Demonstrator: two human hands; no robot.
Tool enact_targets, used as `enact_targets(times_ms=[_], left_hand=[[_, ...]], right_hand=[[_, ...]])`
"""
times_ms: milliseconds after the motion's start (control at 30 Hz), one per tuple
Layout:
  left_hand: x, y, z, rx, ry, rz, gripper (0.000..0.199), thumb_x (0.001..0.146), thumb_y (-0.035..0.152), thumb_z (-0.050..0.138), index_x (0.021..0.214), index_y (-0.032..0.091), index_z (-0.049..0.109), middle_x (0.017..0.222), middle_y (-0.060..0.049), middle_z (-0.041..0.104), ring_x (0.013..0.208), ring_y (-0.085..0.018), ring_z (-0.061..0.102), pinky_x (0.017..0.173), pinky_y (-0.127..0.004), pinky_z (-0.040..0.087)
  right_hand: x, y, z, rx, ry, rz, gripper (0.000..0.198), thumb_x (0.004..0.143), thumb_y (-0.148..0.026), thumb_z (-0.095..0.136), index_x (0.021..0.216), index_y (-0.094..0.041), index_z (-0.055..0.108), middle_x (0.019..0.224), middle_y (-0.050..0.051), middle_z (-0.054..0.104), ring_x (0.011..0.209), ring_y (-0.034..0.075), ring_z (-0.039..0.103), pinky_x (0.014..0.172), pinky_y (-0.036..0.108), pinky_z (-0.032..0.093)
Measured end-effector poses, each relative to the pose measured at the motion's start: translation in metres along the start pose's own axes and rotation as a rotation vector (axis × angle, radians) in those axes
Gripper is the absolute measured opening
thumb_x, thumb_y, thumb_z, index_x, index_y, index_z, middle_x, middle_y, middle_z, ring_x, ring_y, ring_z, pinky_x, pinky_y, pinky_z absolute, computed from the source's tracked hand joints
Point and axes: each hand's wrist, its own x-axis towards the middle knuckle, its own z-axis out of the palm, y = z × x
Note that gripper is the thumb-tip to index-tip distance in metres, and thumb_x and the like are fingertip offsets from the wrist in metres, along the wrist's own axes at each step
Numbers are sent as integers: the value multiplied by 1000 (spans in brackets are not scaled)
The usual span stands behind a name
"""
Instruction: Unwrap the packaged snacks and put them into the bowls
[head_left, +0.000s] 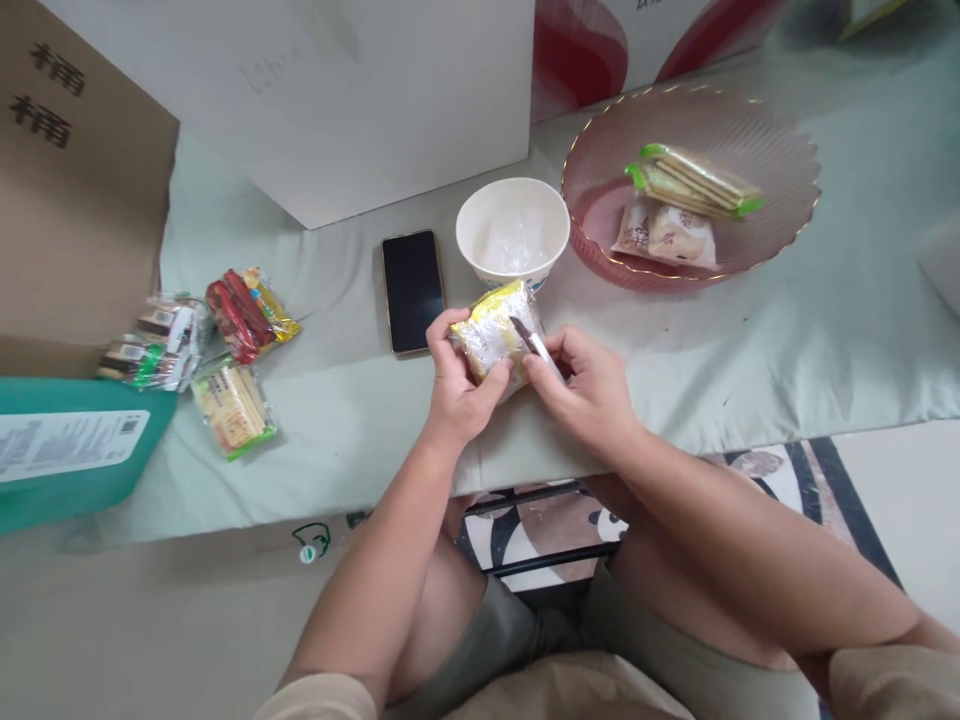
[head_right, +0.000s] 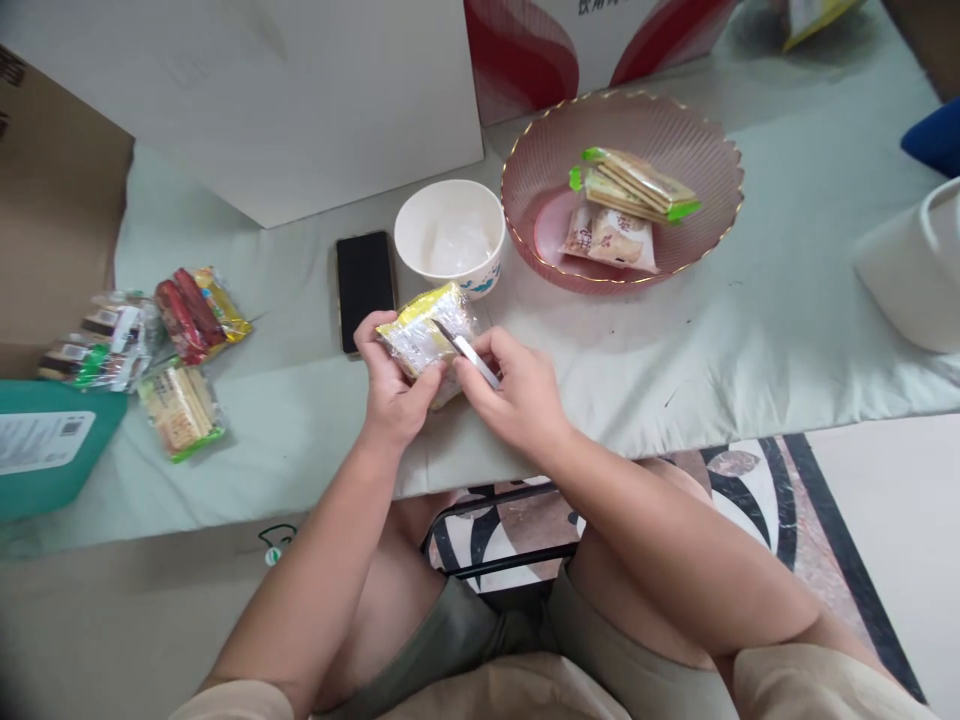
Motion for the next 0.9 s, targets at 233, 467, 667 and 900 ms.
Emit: enact_targets(times_ms=[233,467,667,900], left_hand=[[8,-33,-8,177,-117,363,57,90,52,73,134,34,40,108,-3,57,79,-13,63,80,-32,56],[26,-15,-28,-39,188,186,69,79,57,80,133,43,39,132,-4,59,113,-23,66,96,-39,59],[25,-2,-38,-44,240,136,63,81,55,77,130,44,38,131,-3,60,122,-24,65,99,-41,59],[-13,-11,-9,267,4,96,49,87,52,72,118,32,39,115,-5,57,98,-19,66,84,-34,58]], right_hand=[[1,-1,-2,-250,-5,15,21,85,-43,59,77,-23,59,61,-1,62,54,14,50,57,28,36],[-1,-4,-3,-536,-238,95,25,86,-46,53,79,-23,62,60,1,62,56,18,52,59,30,31],[13,6,-19,-732,-107,46,24,90,-42,54,93,-24,70,79,7,73,65,23,60,61,32,31],[24,22,-36,-879,85,-147,38,88,-16,50,117,-25,72,118,14,74,105,35,65,83,46,44]])
